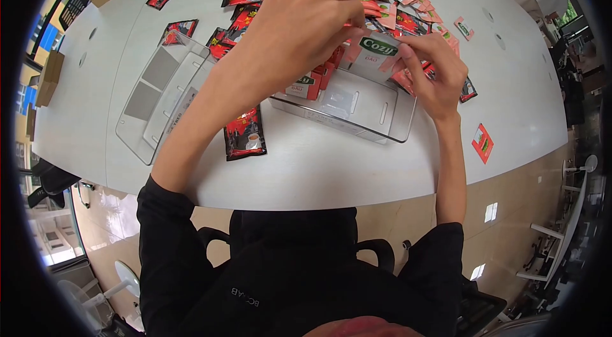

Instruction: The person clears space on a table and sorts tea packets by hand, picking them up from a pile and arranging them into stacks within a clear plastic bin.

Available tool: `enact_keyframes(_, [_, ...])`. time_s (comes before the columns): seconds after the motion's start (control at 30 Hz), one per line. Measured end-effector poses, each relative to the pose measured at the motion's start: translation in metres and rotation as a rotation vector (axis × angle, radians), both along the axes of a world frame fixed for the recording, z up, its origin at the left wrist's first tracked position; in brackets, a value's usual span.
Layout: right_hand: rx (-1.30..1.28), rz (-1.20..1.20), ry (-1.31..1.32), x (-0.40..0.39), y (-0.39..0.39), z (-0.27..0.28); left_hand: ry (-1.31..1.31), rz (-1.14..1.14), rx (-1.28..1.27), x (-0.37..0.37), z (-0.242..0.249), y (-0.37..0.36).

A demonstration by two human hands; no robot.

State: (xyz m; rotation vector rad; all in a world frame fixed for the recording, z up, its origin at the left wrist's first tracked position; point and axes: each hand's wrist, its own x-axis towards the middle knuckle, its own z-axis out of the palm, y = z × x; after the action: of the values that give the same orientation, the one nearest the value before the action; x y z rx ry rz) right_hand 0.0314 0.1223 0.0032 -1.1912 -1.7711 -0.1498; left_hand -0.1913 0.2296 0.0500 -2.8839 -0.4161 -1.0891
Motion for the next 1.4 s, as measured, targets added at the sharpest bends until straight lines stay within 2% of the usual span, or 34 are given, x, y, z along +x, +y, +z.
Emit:
enact_keyframes(0.17, [0.136, -0.061, -0.006, 0.001, 0.002, -0.002, -0.126, -0.037, -0.087, 0.005, 0.001, 0.003])
enact_keyframes(0.23, [0.220, -0.064, 0.116, 0.002, 0.005, -0.010, -0.272, -0.105, -0.149, 0.010, 0.002, 0.001])
enact_keyframes(0.27, [0.219, -0.063, 0.116, 0.003, 0.005, -0.012, -0.273, -0.104, -0.149, 0.013, 0.001, 0.002])
enact_keyframes(0.33, [0.383, -0.114, 0.009, 0.004, 0.003, -0.015, -0.453, -0.224, -0.029, 0.016, -0.003, 0.006])
enact_keyframes(0.43, [0.498, -0.096, -0.086, 0.004, 0.002, -0.012, -0.478, -0.306, 0.061, 0.015, 0.001, 0.005])
enact_keyframes(0.53, [0.535, -0.102, -0.132, 0.004, 0.000, -0.005, -0.385, -0.243, 0.042, 0.011, 0.000, 0.001])
enact_keyframes(0.67, [0.475, -0.064, -0.119, 0.007, -0.004, -0.009, -0.278, -0.196, -0.028, 0.010, -0.001, 0.002])
enact_keyframes(0.77, [0.345, -0.017, -0.060, -0.001, -0.004, -0.003, -0.225, -0.208, -0.073, 0.005, -0.003, 0.010])
enact_keyframes(0.83, [0.212, 0.009, -0.091, -0.002, -0.003, -0.002, -0.041, -0.173, -0.095, -0.001, -0.004, 0.014])
enact_keyframes(0.93, [0.060, 0.031, -0.100, -0.004, -0.006, 0.006, 0.038, -0.127, -0.143, -0.001, -0.009, 0.017])
enact_keyframes(1.17, [0.138, 0.081, -0.122, 0.005, -0.004, 0.005, 0.029, -0.172, -0.180, -0.001, -0.006, 0.012])
enact_keyframes(1.23, [0.206, 0.133, -0.092, 0.005, -0.006, 0.002, 0.057, -0.248, -0.436, 0.000, -0.007, 0.016])
enact_keyframes(1.27, [0.206, 0.134, -0.093, 0.004, -0.007, 0.002, 0.056, -0.246, -0.436, 0.000, -0.004, 0.013])
enact_keyframes(1.33, [0.187, 0.164, 0.068, 0.004, -0.011, 0.001, -0.049, -0.310, -0.565, 0.000, 0.005, 0.005])
enact_keyframes(1.37, [0.186, 0.166, 0.070, 0.003, -0.011, 0.003, -0.049, -0.308, -0.566, 0.000, 0.004, 0.004])
enact_keyframes(1.4, [0.152, 0.125, 0.002, 0.003, -0.011, 0.007, -0.024, -0.227, -0.422, -0.001, 0.003, 0.003])
